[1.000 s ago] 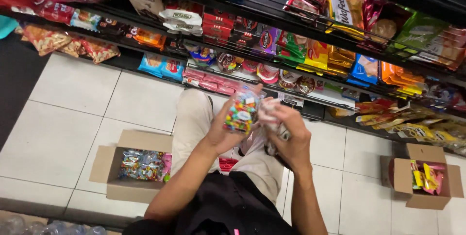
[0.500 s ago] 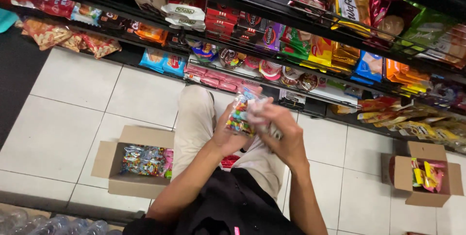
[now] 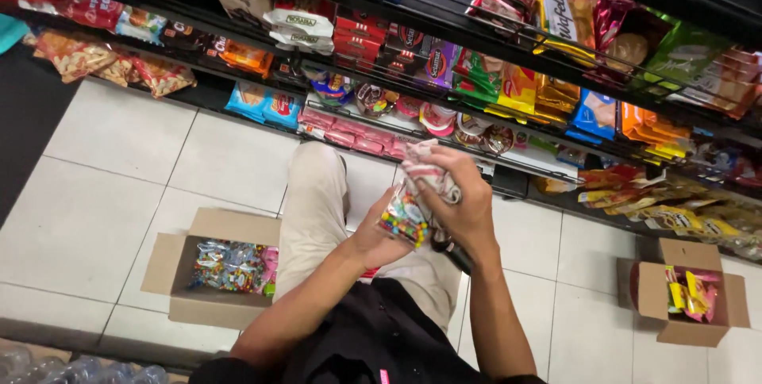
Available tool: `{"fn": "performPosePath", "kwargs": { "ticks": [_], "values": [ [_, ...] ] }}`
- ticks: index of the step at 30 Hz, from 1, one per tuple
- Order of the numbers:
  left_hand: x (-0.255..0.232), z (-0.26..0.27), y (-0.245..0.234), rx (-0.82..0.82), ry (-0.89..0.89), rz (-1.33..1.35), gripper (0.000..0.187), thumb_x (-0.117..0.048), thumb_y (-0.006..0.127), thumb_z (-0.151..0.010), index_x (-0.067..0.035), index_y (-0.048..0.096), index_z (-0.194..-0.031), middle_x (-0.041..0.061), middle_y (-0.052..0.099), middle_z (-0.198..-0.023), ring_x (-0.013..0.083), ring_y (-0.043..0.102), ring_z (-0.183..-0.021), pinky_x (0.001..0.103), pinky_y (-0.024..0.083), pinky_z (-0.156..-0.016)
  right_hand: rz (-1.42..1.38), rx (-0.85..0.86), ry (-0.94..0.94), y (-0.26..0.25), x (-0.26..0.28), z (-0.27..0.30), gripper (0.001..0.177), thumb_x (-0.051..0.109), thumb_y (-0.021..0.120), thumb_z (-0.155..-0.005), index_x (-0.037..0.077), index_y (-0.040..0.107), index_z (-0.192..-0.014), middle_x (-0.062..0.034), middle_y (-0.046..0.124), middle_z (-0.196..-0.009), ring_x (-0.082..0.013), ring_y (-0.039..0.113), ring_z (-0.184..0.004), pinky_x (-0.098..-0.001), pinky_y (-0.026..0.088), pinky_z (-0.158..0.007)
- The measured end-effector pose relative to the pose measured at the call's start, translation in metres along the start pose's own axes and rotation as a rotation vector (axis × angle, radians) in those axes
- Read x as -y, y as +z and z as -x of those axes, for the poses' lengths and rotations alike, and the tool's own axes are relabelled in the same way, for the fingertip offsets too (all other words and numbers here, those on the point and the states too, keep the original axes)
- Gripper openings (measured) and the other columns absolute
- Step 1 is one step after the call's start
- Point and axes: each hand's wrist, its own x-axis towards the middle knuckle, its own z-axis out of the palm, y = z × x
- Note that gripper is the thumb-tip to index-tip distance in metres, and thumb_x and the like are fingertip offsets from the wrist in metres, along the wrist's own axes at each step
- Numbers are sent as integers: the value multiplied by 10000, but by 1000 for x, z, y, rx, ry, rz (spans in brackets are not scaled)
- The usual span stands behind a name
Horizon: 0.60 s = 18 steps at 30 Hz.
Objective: Cleaning shelves and scanning products in a grocery store.
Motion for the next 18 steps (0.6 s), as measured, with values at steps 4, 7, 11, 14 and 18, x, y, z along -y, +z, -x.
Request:
{"fn": "performPosePath", "kwargs": {
  "ticks": [4,7,11,14,18],
  "values": [
    [-9,-3,23,-93,-57,111,756,-576,484,-1083,-154,256,-1668,88,383,-1563,276,468,-1386,522,407,-1167,42,-21,-185,12,1,8,496,32,835,-713,65,703,-1189,-135,698,-1262,-304,638,-1267,-475,467,-1141],
    [-26,-14,64,-17,7,155,773,-544,455,-1028,-194,240,-1682,166,332,-1679,284,432,-1487,438,389,-1221,-18,178,-310,28,-3,32,455,87,860,-749,108,714,-1180,-95,708,-1286,-276,652,-1273,-453,494,-1144],
    [-25,-13,60,138,74,200,731,-566,442,-1080,-227,230,-1693,206,276,-1696,303,400,-1477,460,394,-1195,-18,252,-341,28,-15,43,477,101,873,-720,96,714,-1170,-115,703,-1286,-300,629,-1249,-478,463,-1116],
    [-23,-7,66,16,-1,352,758,-568,452,-1048,-233,232,-1692,196,322,-1671,290,441,-1455,466,404,-1196,59,55,-220,23,-25,36,520,88,874,-754,94,688,-1240,-105,686,-1323,-296,631,-1294,-464,473,-1137],
    [-26,-4,38,-14,-18,254,794,-605,490,-1100,-198,236,-1733,88,438,-1618,282,508,-1402,503,402,-1198,185,-216,-11,28,-26,33,550,46,863,-765,74,647,-1270,-124,650,-1354,-329,612,-1292,-435,487,-1091]
  ]
}}
